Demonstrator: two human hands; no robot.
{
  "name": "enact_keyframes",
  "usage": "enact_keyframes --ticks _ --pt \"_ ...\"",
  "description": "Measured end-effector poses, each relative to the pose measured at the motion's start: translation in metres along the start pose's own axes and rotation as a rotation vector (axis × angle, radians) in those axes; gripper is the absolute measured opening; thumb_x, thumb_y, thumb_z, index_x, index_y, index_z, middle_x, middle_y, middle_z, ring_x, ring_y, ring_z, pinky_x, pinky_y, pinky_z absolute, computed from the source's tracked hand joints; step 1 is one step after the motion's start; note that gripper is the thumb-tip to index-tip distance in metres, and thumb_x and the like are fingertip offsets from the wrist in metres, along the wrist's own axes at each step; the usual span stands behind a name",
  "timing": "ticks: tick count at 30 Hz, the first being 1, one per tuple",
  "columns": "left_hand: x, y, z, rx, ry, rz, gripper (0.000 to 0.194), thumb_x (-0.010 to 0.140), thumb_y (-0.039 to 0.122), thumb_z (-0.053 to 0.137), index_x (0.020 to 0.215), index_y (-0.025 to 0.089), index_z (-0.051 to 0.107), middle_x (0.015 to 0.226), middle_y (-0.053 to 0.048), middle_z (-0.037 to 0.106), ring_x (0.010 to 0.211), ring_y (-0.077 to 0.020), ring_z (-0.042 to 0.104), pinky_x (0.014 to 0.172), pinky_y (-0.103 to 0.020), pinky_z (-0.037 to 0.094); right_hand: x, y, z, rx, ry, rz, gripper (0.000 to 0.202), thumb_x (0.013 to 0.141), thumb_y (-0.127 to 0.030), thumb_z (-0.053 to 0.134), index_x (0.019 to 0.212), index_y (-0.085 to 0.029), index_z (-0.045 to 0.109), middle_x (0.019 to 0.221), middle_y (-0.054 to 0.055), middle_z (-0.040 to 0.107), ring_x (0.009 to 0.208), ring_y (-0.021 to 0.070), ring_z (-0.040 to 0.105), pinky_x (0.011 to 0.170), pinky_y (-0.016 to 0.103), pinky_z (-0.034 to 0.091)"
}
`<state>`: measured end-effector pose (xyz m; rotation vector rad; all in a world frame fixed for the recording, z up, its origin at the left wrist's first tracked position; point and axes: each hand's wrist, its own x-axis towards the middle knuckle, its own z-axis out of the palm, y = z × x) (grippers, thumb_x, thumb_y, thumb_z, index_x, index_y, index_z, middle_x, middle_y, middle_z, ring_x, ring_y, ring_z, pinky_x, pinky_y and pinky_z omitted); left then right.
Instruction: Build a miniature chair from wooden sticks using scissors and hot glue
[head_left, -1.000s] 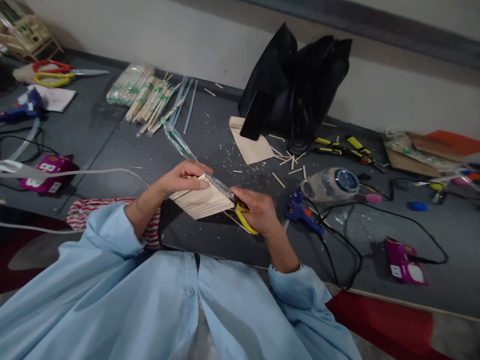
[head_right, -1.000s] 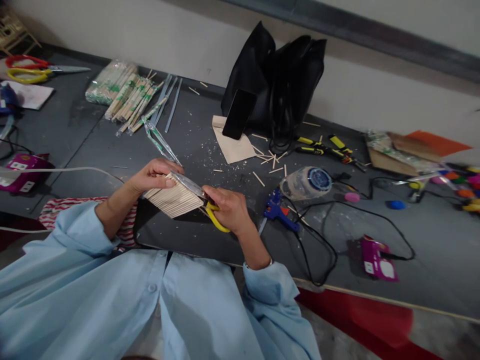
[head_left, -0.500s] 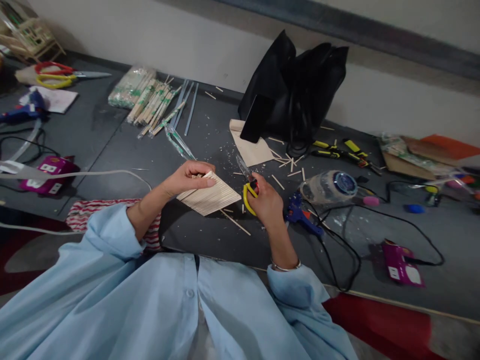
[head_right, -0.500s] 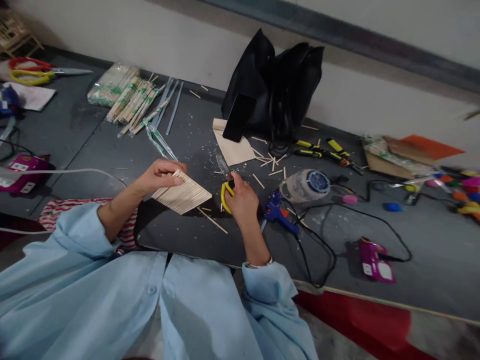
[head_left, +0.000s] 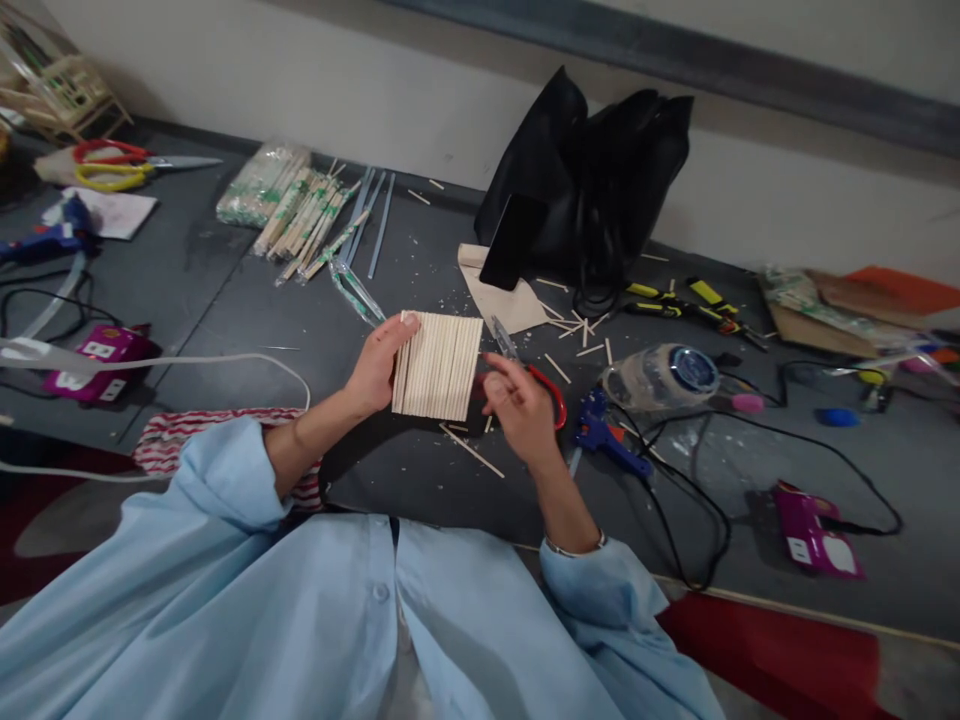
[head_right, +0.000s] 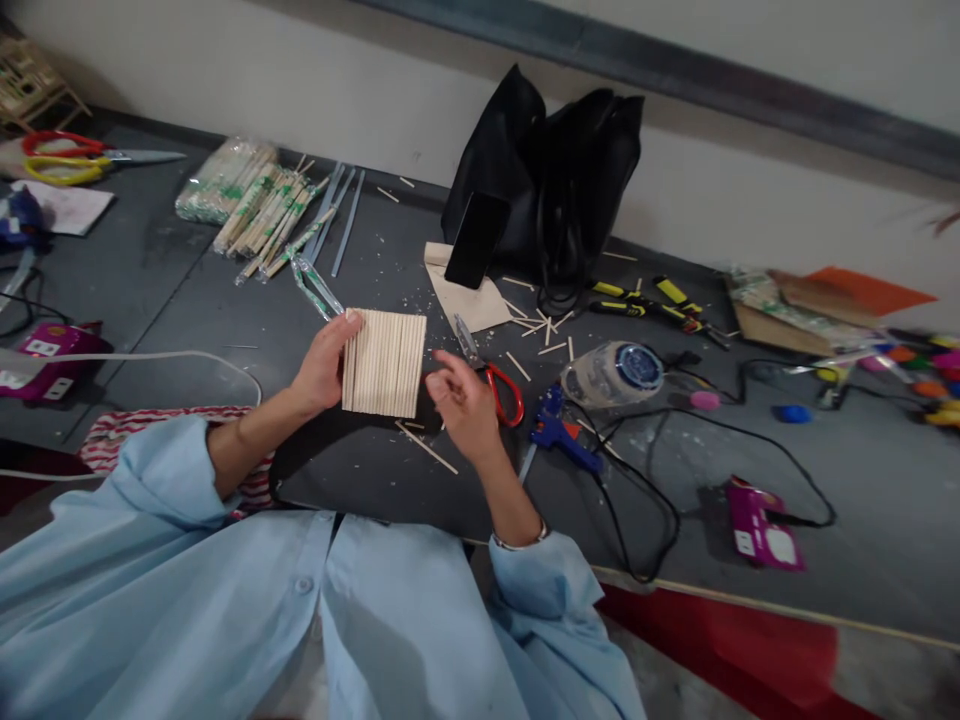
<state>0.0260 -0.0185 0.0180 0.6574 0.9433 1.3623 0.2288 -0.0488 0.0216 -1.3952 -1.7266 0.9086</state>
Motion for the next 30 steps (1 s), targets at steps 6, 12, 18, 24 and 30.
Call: enact_keyframes --ticks 6,12,18,24,30 --pt "0.003 -0.004 -0.001 0.107 -0.075 -0.081 0.033 0.080 0.051 0.065 0.086 0.020 0.057 0.072 -0.002 0.060 0.064 -0.0129 0.056 0.058 -0.025 0.046 -0.001 0.004 0.018 0.267 -0.103 0.129 0.053 0.080 -0.054 0.068 0.122 -0.022 0.060 0.085 0.002 0.074 0.057 0.0142 0.062 0.043 0.024 0.047" --pt "0.007 0.001 -0.009 0.200 -0.190 -0.181 0.037 0.076 0.048 0.075 0.071 0.018 0.054 0.057 0.007 0.033 0.046 -0.0039 0.026 0.041 -0.020 0.018 0.002 0.013 0.014 0.229 0.214 0.046 0.043 0.084 -0.053 0.064 0.112 -0.022 0.064 0.096 0.006 0.075 0.082 0.0194 0.070 0.072 0.033 0.058" --pt "0.015 0.013 -0.015 0.170 -0.038 -0.135 0.026 0.081 0.041 0.066 0.080 0.015 0.064 0.061 0.007 0.037 0.046 -0.0032 0.024 0.041 -0.019 0.016 -0.005 0.003 0.011 -0.226 0.403 -0.172 0.024 0.090 -0.041 0.062 0.102 -0.021 0.068 0.084 0.004 0.069 0.071 0.0162 0.062 0.068 0.030 0.053" --pt "0.019 0.016 -0.019 0.151 -0.063 -0.165 0.018 0.080 0.033 0.063 0.080 0.015 0.064 0.060 0.007 0.035 0.045 -0.0035 0.027 0.040 -0.018 0.017 -0.011 -0.005 0.017 -0.565 0.235 -0.416 0.021 0.096 -0.032 0.055 0.109 -0.025 0.070 0.091 0.008 0.071 0.084 0.0197 0.063 0.081 0.035 0.050" --pt "0.023 0.017 -0.019 0.282 0.036 -0.162 0.012 0.076 0.027 0.062 0.080 0.016 0.063 0.051 0.009 0.031 0.042 -0.0044 0.025 0.041 -0.018 0.017 -0.004 -0.001 0.019 -0.769 -0.125 -0.551 0.024 0.096 -0.026 0.055 0.115 -0.026 0.070 0.093 0.008 0.070 0.087 0.0203 0.059 0.074 0.032 0.046"
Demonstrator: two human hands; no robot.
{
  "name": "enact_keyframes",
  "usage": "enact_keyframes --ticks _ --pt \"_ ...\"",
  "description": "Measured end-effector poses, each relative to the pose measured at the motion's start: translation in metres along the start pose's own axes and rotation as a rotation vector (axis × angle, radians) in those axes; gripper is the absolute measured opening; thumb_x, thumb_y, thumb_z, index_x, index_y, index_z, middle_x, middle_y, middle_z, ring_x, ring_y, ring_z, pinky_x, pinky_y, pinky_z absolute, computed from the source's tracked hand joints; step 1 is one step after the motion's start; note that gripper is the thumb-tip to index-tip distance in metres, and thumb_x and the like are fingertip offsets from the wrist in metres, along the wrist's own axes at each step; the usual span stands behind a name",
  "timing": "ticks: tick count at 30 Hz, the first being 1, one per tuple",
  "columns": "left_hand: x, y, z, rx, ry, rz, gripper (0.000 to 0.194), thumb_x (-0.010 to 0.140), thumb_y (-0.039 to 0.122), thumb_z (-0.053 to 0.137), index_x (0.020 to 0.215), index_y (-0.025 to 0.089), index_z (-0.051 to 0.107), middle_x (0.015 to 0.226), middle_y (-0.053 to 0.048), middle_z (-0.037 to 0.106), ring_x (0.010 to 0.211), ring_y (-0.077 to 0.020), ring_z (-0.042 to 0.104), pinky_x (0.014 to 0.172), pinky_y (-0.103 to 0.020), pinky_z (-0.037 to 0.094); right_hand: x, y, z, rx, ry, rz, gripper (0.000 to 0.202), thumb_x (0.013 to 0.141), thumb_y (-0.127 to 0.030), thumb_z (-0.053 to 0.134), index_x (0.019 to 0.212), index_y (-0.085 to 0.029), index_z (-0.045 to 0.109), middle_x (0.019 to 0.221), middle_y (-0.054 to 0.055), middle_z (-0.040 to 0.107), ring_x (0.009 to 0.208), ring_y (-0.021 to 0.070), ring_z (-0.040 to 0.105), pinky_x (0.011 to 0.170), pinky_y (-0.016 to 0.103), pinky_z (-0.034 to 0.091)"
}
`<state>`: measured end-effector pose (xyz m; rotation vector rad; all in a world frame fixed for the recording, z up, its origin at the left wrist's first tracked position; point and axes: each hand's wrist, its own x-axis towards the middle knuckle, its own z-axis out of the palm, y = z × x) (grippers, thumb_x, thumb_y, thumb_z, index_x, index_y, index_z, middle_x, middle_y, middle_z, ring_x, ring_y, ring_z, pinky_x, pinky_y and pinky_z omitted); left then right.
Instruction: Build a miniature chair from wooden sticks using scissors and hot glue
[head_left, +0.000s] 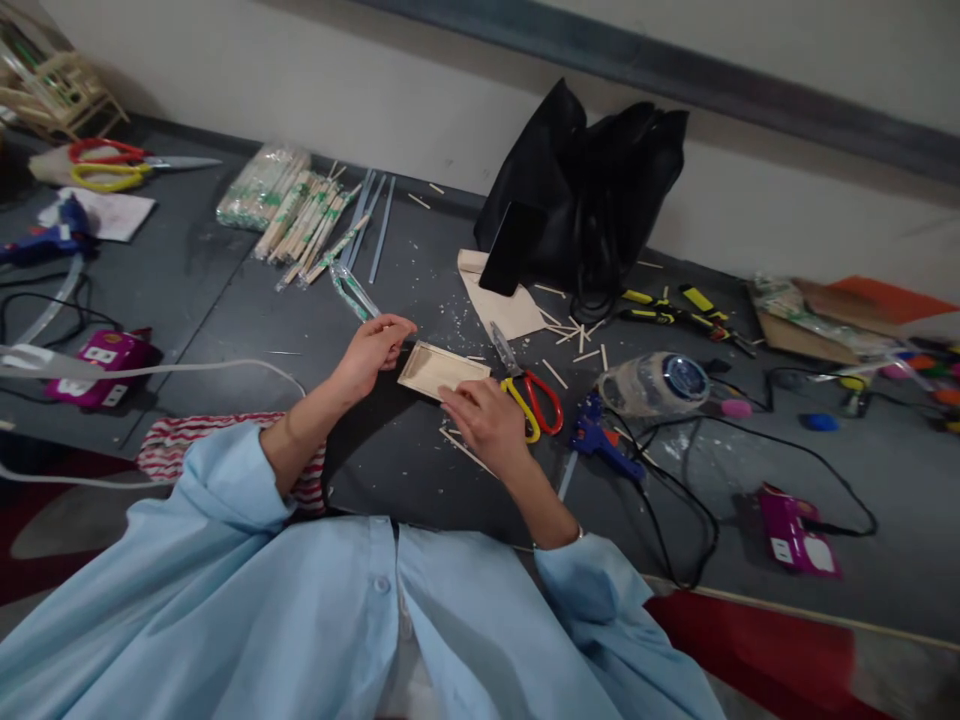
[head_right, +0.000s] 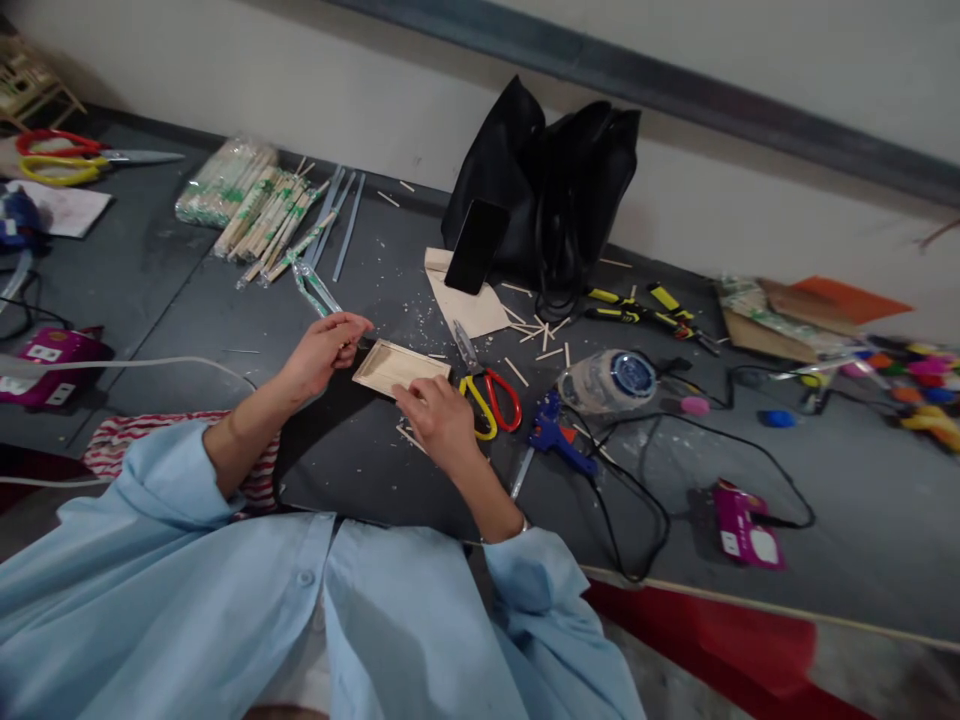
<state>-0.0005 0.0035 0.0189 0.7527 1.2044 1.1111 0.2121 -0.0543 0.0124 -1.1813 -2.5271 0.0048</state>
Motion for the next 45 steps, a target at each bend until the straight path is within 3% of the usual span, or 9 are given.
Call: enact_keyframes --ticks 4,8,15,22,27,33,38,41,45 --pt "0.009 -0.006 -0.006 0.358 0.049 0.167 0.013 0.081 0.025 0.056 0.083 0.016 0.066 0.056 0.005 0.048 0.050 -0.0075 0.040 0.050 -0.020 0.031 -0.005 0.003 0.002 0.088 -0.119 -0.041 0.020 0.095 -0.026 0.056 0.107 -0.024 0.071 0.093 0.007 0.070 0.089 0.0198 0.059 0.074 0.030 0.048" --pt "0.012 -0.014 -0.010 0.953 -0.039 0.372 0.020 0.086 0.024 0.053 0.093 0.016 0.071 0.092 -0.008 0.073 0.081 -0.0175 0.064 0.074 -0.027 0.045 -0.008 0.012 -0.006 0.159 -0.052 0.124 0.022 0.098 -0.027 0.050 0.105 -0.023 0.071 0.096 0.007 0.072 0.094 0.0201 0.063 0.084 0.032 0.050" --pt "-0.002 -0.014 0.000 1.360 -0.081 0.290 0.035 0.094 0.031 0.046 0.123 0.020 0.063 0.115 -0.010 0.073 0.103 -0.0264 0.069 0.080 -0.032 0.048 0.029 0.043 -0.009 0.091 -0.128 0.358 0.030 0.093 -0.031 0.058 0.119 -0.020 0.067 0.107 0.011 0.071 0.094 0.0234 0.066 0.081 0.034 0.051" --pt "-0.001 -0.015 0.002 1.396 -0.090 0.282 0.030 0.093 0.029 0.048 0.119 0.024 0.063 0.112 -0.005 0.074 0.102 -0.0232 0.068 0.075 -0.028 0.048 0.048 0.056 0.014 0.287 -0.071 0.393 0.018 0.089 -0.023 0.053 0.079 -0.021 0.069 0.081 0.002 0.068 0.077 0.0176 0.063 0.074 0.031 0.049" --pt "-0.001 -0.016 0.000 1.371 -0.069 0.278 0.028 0.090 0.028 0.049 0.112 0.022 0.064 0.103 -0.007 0.075 0.095 -0.0232 0.069 0.071 -0.028 0.046 0.029 0.067 -0.019 0.203 0.134 0.641 0.016 0.086 -0.025 0.049 0.078 -0.021 0.061 0.075 0.003 0.067 0.069 0.0167 0.058 0.068 0.029 0.044" --pt "0.004 -0.010 -0.009 1.362 -0.042 0.264 0.019 0.085 0.027 0.053 0.095 0.020 0.067 0.086 -0.007 0.073 0.080 -0.0226 0.066 0.064 -0.029 0.041 -0.007 0.046 -0.057 0.041 -0.384 0.620 0.032 0.089 -0.034 0.050 0.059 -0.023 0.052 0.058 0.000 0.060 0.054 0.0147 0.051 0.052 0.028 0.026" --pt "0.011 -0.005 -0.018 1.291 -0.075 0.292 0.015 0.082 0.025 0.056 0.089 0.019 0.068 0.086 -0.007 0.073 0.078 -0.0206 0.064 0.066 -0.028 0.041 0.001 0.030 -0.043 0.112 -0.340 0.616 0.011 0.088 -0.028 0.056 0.082 -0.024 0.064 0.072 0.000 0.069 0.065 0.0157 0.061 0.060 0.026 0.037" --pt "0.010 -0.004 -0.017 1.305 -0.058 0.286 0.020 0.084 0.028 0.057 0.098 0.019 0.069 0.089 -0.007 0.073 0.081 -0.0213 0.065 0.068 -0.028 0.041 0.019 0.033 -0.026 0.107 -0.209 0.609 0.013 0.089 -0.033 0.059 0.093 -0.023 0.066 0.081 0.003 0.072 0.076 0.0188 0.065 0.067 0.029 0.043" --pt "0.007 -0.005 -0.013 1.361 -0.072 0.272 0.027 0.088 0.038 0.056 0.107 0.023 0.068 0.096 -0.006 0.075 0.086 -0.0225 0.067 0.068 -0.029 0.042 0.041 0.034 -0.002 0.031 -0.201 0.528 0.018 0.091 -0.037 0.061 0.095 -0.020 0.066 0.095 0.008 0.073 0.087 0.0223 0.066 0.069 0.030 0.044"
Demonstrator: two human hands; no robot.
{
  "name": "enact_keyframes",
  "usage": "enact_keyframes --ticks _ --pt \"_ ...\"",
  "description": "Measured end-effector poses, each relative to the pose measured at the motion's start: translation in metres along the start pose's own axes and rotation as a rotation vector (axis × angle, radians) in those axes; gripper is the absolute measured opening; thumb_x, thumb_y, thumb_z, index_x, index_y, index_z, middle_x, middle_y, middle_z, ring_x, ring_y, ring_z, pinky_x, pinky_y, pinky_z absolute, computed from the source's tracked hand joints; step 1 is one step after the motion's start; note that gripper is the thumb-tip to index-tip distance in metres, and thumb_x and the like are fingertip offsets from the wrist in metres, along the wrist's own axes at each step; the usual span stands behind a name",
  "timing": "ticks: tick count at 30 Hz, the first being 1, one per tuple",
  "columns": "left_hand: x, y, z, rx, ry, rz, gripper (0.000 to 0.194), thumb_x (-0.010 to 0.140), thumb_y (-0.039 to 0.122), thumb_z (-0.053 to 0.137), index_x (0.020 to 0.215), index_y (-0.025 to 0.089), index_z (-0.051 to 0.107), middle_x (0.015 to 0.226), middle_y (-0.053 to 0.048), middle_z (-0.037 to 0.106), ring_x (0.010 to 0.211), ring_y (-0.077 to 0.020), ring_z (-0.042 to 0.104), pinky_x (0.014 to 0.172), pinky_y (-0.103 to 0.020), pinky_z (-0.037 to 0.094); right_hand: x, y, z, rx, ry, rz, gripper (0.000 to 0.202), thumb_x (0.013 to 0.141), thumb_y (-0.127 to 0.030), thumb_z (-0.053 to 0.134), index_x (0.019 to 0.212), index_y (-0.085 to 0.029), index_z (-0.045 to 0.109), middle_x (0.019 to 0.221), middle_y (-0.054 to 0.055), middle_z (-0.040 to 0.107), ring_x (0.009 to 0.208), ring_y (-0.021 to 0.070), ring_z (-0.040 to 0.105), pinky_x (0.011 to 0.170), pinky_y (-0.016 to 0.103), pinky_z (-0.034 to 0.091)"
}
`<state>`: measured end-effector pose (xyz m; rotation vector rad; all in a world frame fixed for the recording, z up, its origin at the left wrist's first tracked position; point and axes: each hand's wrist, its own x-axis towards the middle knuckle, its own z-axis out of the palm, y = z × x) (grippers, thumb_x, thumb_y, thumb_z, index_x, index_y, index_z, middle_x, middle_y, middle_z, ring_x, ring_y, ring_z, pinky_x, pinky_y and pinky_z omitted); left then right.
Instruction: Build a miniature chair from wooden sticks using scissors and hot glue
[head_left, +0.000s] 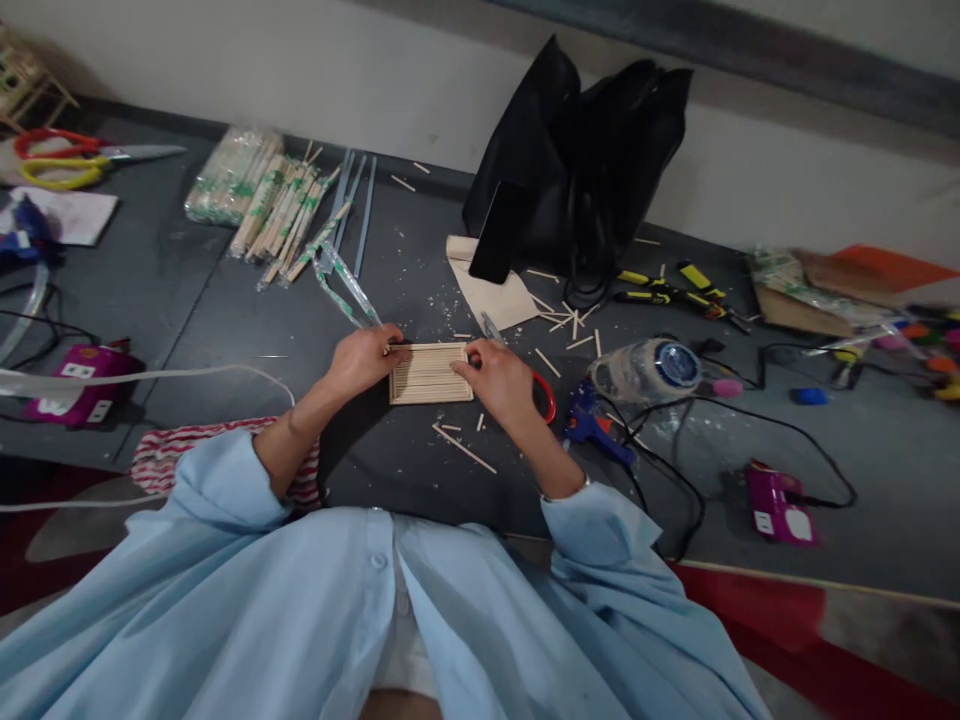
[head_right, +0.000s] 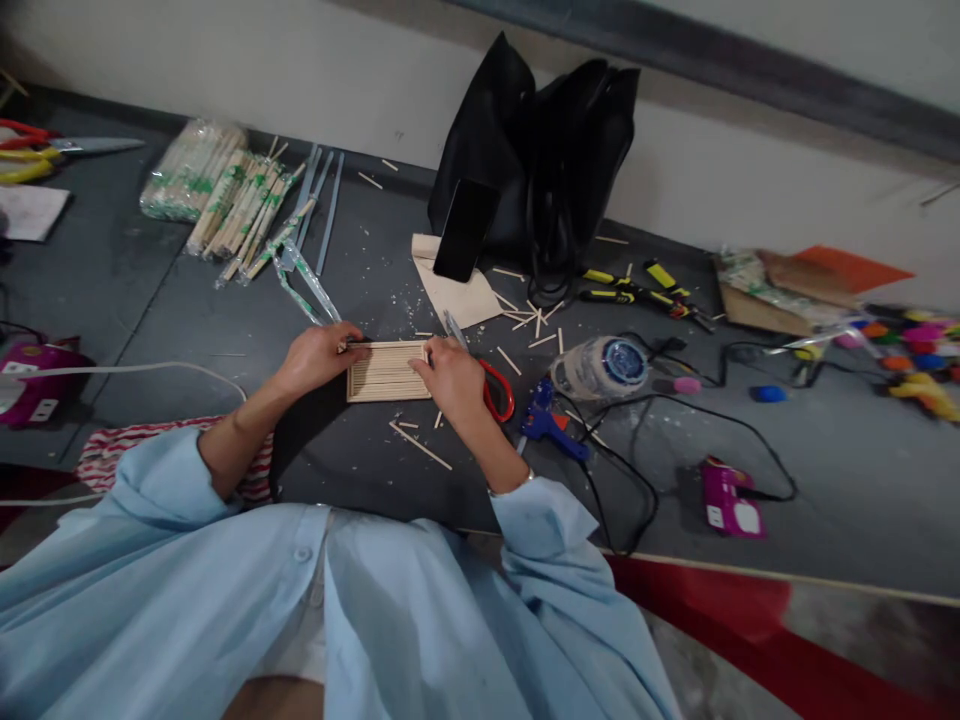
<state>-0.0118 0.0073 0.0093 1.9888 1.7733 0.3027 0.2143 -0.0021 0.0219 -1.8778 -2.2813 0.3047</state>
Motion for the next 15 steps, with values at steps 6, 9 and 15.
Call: enact_keyframes --ticks 6,9,15 --pt "0.002 -0.002 0.005 -0.017 0.012 0.055 0.021 0.088 0.023 0.053 0.100 0.023 0.070 0.100 -0.005 0.075 0.086 -0.0213 0.067 0.069 -0.029 0.042 0.010 -0.012 0.012 -0.211 0.018 -0.070 0.027 0.099 -0.025 0.043 0.099 -0.014 0.067 0.100 0.013 0.071 0.091 0.0240 0.065 0.068 0.031 0.042" --pt "0.005 -0.004 0.007 -0.064 0.043 0.064 0.018 0.085 0.022 0.055 0.094 0.022 0.071 0.092 -0.005 0.075 0.080 -0.0205 0.066 0.066 -0.029 0.041 0.008 -0.013 0.013 -0.222 0.023 -0.104 0.029 0.099 -0.029 0.042 0.100 -0.014 0.067 0.100 0.014 0.069 0.090 0.0241 0.065 0.069 0.031 0.043" --pt "0.011 -0.012 0.011 -0.274 0.084 0.137 0.010 0.076 0.020 0.062 0.079 0.018 0.071 0.077 -0.004 0.072 0.070 -0.0167 0.063 0.065 -0.027 0.042 0.015 -0.004 0.018 -0.054 0.086 -0.042 0.021 0.094 -0.023 0.044 0.090 -0.017 0.064 0.091 0.010 0.069 0.078 0.0200 0.061 0.066 0.030 0.041"
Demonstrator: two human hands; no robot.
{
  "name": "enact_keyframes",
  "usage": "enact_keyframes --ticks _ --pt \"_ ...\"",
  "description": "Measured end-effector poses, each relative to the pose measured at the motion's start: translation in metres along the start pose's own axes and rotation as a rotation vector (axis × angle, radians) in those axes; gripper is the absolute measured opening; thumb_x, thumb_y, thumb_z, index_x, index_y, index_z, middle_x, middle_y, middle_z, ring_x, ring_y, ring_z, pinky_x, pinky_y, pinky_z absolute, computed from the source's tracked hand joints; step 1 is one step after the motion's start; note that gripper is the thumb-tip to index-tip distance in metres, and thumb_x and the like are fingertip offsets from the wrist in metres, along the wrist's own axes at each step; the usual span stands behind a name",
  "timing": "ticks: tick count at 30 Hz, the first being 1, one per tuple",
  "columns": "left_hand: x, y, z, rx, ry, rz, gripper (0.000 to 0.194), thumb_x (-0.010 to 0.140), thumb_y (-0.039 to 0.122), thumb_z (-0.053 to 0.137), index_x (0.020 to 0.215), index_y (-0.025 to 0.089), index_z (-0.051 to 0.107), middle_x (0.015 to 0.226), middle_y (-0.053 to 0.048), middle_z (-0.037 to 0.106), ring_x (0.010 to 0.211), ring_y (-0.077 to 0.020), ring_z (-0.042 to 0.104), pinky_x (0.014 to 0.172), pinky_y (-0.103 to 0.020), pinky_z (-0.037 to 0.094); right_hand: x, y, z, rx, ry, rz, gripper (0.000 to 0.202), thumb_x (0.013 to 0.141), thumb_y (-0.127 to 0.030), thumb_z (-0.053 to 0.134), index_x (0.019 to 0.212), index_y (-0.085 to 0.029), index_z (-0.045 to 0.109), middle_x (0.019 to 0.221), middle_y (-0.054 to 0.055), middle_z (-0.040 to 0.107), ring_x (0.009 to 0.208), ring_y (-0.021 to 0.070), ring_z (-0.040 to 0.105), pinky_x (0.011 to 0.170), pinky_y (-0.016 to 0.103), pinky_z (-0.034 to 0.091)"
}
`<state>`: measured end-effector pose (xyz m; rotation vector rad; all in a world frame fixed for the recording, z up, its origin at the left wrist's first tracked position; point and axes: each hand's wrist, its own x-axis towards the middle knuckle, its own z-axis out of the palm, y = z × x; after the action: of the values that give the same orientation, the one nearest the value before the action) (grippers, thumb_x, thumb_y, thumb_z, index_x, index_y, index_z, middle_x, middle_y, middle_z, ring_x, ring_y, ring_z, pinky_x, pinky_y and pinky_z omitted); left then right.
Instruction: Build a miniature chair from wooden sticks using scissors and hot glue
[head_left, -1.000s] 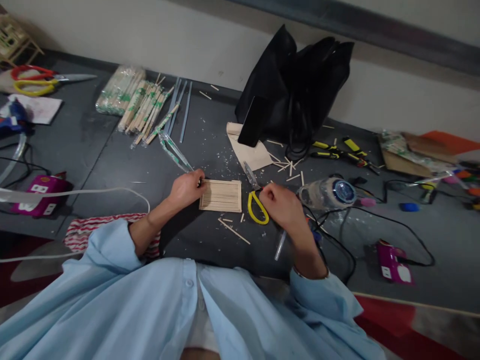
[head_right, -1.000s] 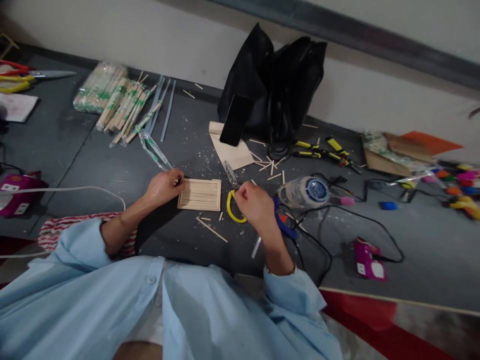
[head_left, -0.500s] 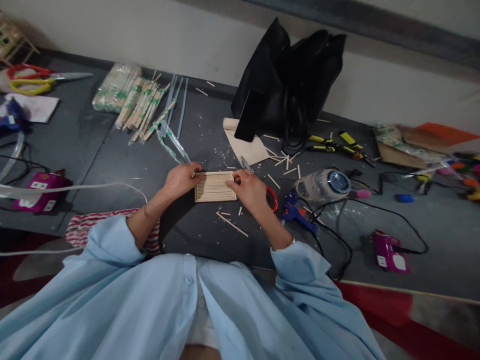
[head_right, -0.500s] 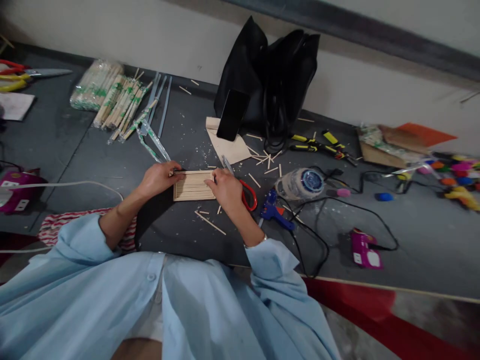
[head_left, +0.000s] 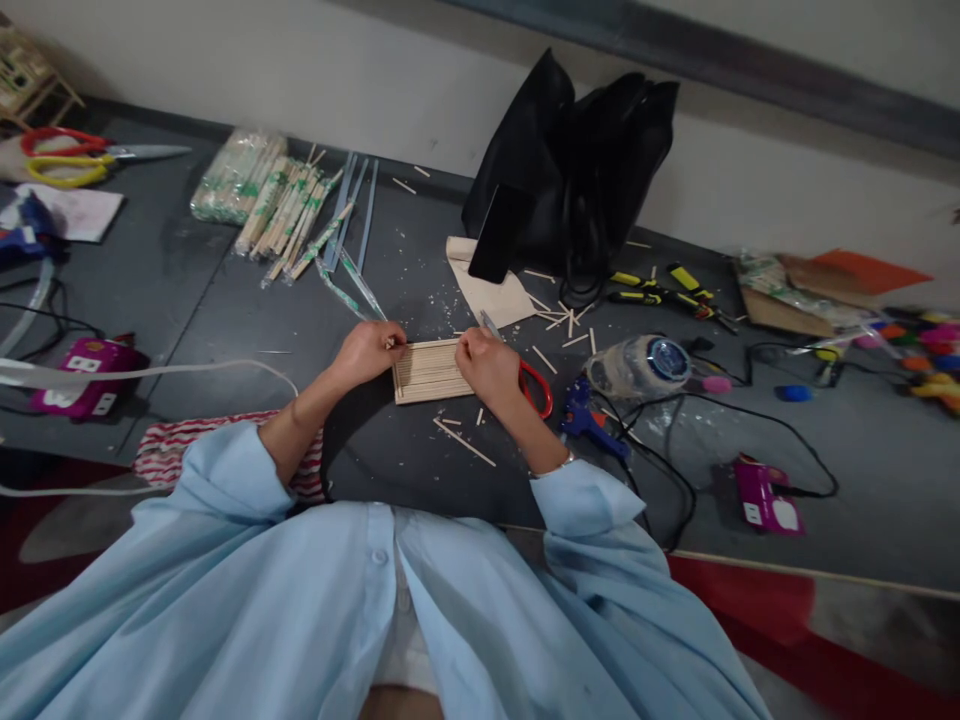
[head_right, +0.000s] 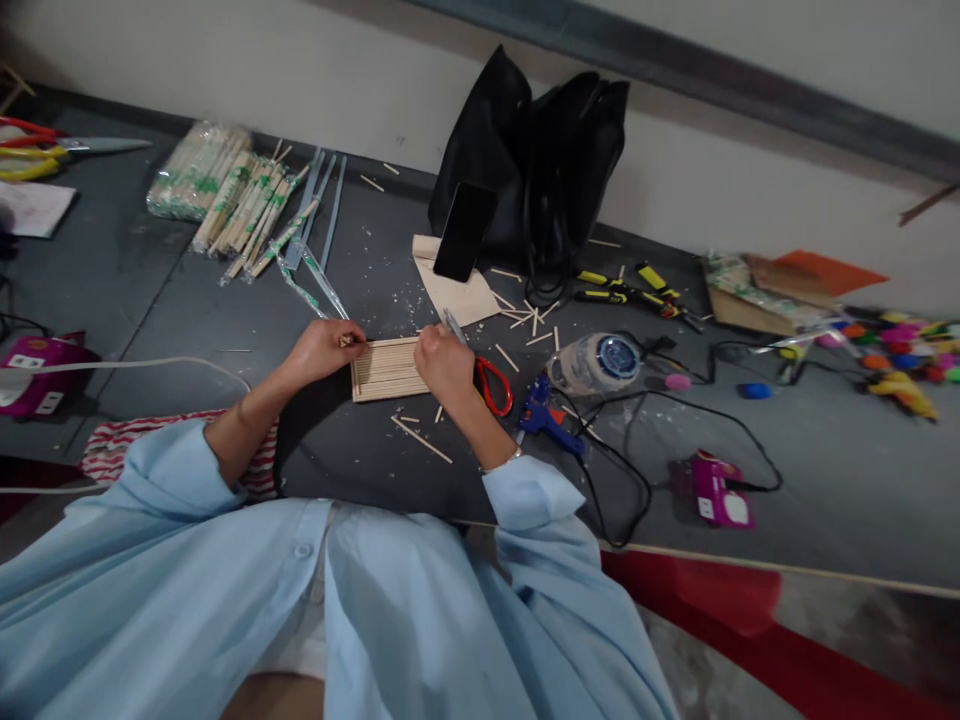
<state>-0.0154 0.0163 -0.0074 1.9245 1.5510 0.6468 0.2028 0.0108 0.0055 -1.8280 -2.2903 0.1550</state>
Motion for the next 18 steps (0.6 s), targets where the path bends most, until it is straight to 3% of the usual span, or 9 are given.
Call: enact_keyframes --ticks 3,7,9,12,14,18 --pt "0.002 -0.004 0.000 -0.121 0.007 0.057 0.009 0.073 0.020 0.062 0.075 0.017 0.070 0.073 -0.002 0.071 0.067 -0.0146 0.062 0.065 -0.026 0.043 0.008 0.016 -0.007 0.233 0.105 0.074 0.013 0.088 -0.023 0.049 0.079 -0.021 0.057 0.076 0.004 0.065 0.071 0.0180 0.058 0.068 0.030 0.043" --pt "0.000 -0.003 0.000 -0.237 0.063 0.172 0.008 0.072 0.021 0.063 0.073 0.017 0.069 0.073 -0.001 0.070 0.066 -0.0130 0.061 0.065 -0.025 0.045 0.010 0.035 -0.019 0.453 0.285 0.101 0.017 0.090 -0.026 0.043 0.076 -0.023 0.053 0.073 0.001 0.060 0.073 0.0166 0.057 0.073 0.031 0.046" --pt "-0.001 -0.001 -0.001 -0.269 0.098 0.241 0.007 0.073 0.021 0.063 0.073 0.017 0.069 0.073 -0.001 0.069 0.067 -0.0123 0.060 0.066 -0.025 0.045 0.006 0.036 -0.019 0.525 0.253 0.102 0.016 0.090 -0.034 0.049 0.082 -0.022 0.056 0.078 0.002 0.063 0.073 0.0161 0.058 0.074 0.031 0.048" --pt "-0.004 0.006 -0.003 -0.282 0.115 0.320 0.007 0.075 0.020 0.063 0.073 0.017 0.069 0.072 -0.001 0.066 0.067 -0.0116 0.059 0.067 -0.024 0.044 -0.003 0.026 -0.012 0.610 0.107 0.054 0.029 0.081 -0.043 0.066 0.097 -0.020 0.063 0.090 0.004 0.070 0.076 0.0175 0.062 0.074 0.033 0.052" --pt "-0.005 0.009 -0.006 -0.311 0.115 0.293 0.006 0.075 0.022 0.064 0.072 0.017 0.068 0.070 0.000 0.064 0.064 -0.0106 0.056 0.063 -0.023 0.042 -0.008 0.017 -0.008 0.660 0.069 0.005 0.025 0.084 -0.042 0.063 0.097 -0.021 0.068 0.095 0.004 0.073 0.083 0.0198 0.066 0.079 0.036 0.053" --pt "-0.005 0.013 -0.008 -0.436 0.130 0.087 0.024 0.072 0.036 0.075 0.085 0.017 0.069 0.066 0.002 0.061 0.057 -0.0088 0.048 0.054 -0.021 0.037 -0.011 0.006 -0.014 0.696 0.187 0.001 0.026 0.092 -0.038 0.052 0.091 -0.022 0.073 0.093 0.002 0.076 0.086 0.0198 0.069 0.085 0.037 0.054"
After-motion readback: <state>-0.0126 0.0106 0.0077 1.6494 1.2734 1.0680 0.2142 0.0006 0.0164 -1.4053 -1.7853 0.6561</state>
